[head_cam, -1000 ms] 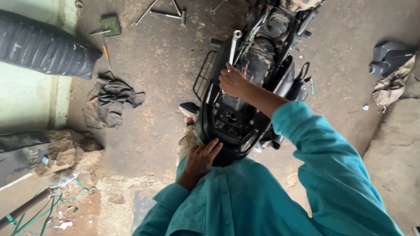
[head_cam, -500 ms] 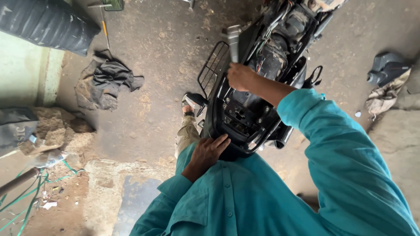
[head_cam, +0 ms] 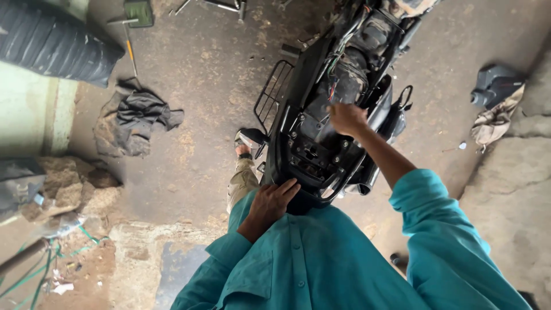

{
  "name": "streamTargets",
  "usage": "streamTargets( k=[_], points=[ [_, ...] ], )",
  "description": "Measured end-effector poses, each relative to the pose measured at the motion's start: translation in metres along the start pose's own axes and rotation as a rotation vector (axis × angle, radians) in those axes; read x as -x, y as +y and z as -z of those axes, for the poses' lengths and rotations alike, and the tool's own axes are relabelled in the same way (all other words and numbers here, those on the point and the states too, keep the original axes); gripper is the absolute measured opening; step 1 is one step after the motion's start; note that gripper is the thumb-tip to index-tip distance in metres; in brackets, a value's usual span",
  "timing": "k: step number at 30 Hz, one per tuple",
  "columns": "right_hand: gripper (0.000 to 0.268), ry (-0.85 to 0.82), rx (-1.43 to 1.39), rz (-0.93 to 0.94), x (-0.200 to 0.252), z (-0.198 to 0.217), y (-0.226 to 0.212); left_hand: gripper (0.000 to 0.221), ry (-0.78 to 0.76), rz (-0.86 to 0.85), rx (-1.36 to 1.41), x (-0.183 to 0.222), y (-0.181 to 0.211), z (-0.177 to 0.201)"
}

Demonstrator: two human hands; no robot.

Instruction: Tightening bolts and adjusting the rear frame and seat area of a motorcycle.

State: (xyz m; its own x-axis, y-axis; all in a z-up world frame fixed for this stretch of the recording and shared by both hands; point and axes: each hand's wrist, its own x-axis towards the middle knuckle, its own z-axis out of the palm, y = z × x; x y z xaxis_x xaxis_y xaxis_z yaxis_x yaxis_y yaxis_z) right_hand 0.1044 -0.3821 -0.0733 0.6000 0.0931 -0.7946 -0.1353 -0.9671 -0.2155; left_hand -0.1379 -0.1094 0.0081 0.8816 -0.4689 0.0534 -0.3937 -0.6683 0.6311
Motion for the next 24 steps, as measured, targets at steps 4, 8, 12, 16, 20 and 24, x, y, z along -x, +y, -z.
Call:
streamTargets(
  k=[4,8,12,16,20,24],
  points=[
    [0.056,0.272,-0.062,-0.085,0.008,0.013,0.020,0.040,-0.036,0.008,0.060,-0.010,-0.006,0.010],
    [0.064,0.301,-0.535,-0.336,-0.009,-0.017,0.028,0.039,-0.182,-0.026,0.146,-0.028,-0.010,0.032],
    [0.080,0.350,-0.489,-0.385,-0.027,-0.048,-0.003,0.043,-0.348,-0.156,0.108,-0.046,-0.035,0.037],
    [0.060,0.446,-0.788,-0.469,0.002,-0.047,-0.029,0.041,-0.398,-0.140,0.087,-0.081,-0.051,0.052],
    [0.048,0.749,-0.712,-0.398,0.016,-0.043,-0.051,0.044,-0.326,0.042,-0.038,-0.133,-0.072,0.045],
    [0.042,0.823,-0.763,-0.294,-0.009,-0.055,-0.056,0.046,-0.283,0.112,-0.178,-0.184,-0.089,0.031]
  ],
)
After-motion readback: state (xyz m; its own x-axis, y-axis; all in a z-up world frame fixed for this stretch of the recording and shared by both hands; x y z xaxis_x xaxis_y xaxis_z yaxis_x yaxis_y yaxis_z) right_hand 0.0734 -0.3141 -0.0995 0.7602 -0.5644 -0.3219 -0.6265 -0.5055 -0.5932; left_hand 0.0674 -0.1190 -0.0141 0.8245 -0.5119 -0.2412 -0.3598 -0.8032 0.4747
